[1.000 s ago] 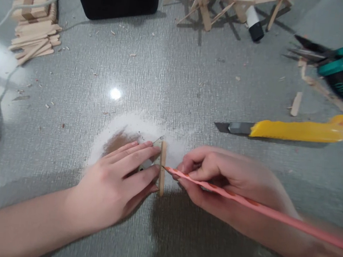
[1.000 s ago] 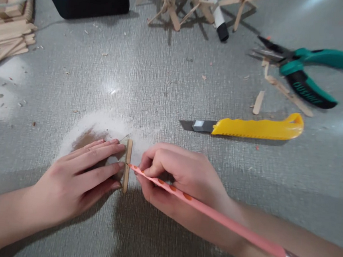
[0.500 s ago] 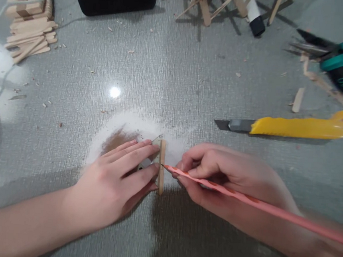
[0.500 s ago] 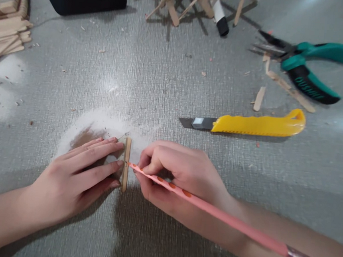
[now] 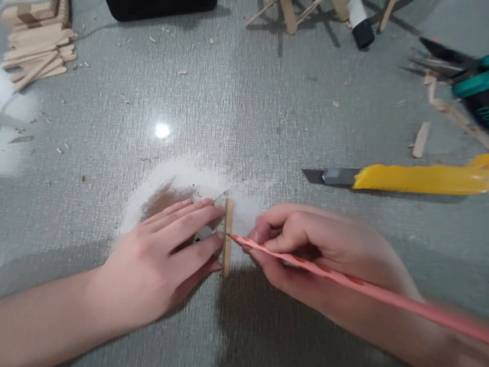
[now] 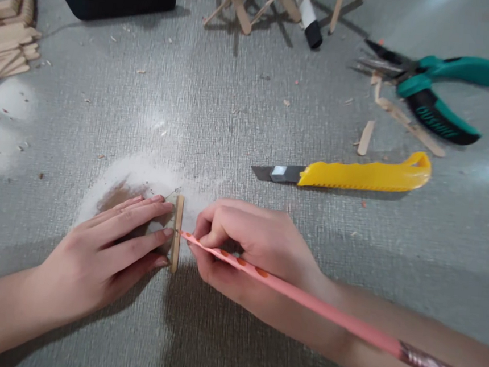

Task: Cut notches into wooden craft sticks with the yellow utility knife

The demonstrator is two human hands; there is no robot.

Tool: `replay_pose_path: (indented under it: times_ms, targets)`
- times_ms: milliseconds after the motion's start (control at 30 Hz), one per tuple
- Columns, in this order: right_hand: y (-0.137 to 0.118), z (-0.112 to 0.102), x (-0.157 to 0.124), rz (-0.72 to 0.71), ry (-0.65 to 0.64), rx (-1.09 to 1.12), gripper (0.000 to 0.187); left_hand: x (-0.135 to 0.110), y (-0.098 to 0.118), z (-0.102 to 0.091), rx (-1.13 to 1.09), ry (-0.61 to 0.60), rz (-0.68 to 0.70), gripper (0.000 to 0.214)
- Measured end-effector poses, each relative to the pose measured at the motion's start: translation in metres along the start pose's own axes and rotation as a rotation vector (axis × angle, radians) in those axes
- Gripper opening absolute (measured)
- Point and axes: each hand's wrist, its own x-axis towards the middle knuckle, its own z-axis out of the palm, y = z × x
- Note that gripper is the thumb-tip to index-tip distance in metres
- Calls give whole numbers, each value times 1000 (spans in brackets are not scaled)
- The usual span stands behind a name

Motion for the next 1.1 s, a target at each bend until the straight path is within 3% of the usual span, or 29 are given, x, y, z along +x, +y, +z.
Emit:
replay_pose_path:
  times_ms: [1100]
  targets:
    - [0,0,0,-32,-3,-48,20,-2,0,2,-1,21,9,17]
